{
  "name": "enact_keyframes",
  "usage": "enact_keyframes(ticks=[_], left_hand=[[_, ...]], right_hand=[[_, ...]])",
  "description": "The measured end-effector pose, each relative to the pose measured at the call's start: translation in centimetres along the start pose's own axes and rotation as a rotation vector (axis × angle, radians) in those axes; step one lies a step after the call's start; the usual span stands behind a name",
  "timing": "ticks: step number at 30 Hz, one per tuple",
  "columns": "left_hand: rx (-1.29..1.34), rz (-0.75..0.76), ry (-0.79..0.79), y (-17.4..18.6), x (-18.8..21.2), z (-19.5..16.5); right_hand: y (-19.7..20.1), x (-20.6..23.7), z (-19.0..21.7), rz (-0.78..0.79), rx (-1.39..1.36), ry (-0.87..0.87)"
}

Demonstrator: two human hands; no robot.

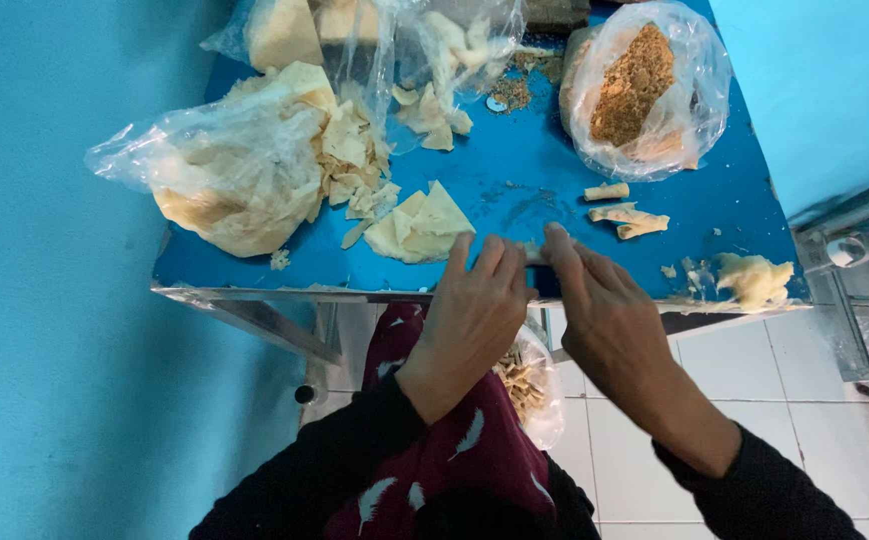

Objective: The person sits at a blue table and shapes pieces of pale dough by hand, pressing and rolling flat pieces into cylinders and folded forms. They take dough pieces one at a time from the table, work them between both hands, and set the finished rolled pieces on the table, with bags of a brown crumbly filling nearby.

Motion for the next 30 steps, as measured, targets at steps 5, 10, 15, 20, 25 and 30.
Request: enact_keyframes(ticks=[5,10,15,20,25,30], left_hand=[[0.124,-0.208,0.181,0.2,-1.9,1.1],[0.209,-0.106,0.281,0.7,0.8,4.2],[0.520,-0.245,0.326,0.0,2.7,7.5],[0.708,-0.322,0.370,-0.9,2.3,8.0],[0.747,-0.445,0.341,0.0,2.2,8.0],[1.062,-0.377,0.355,1.0,1.3,7.2]], right_hand=[[-0.6,-1.3,-0.2,0.017,0.218,0.088],[-1.3,-3.2,-0.5,-0.089,0.120,-0.023],[1.7,-3.4,-5.8,-0.170,0.115,-0.132],[1.6,-3.3,-5.4,-0.179,0.177,-0.096],[-0.4,-6.6,0.3,-0.038,-0.644,0.081],[0.4,-9.8,1.6,0.181,-1.234,0.002]])
Point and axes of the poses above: each hand's wrist, its own x-axis away from the middle knuckle, its own y-axis out of the back of the hand, z = x × y, the point moved 1 cm from there along -x, towards the middle knuckle, and after that the axes turned 14 degrees about z, right-handed, at the moved point
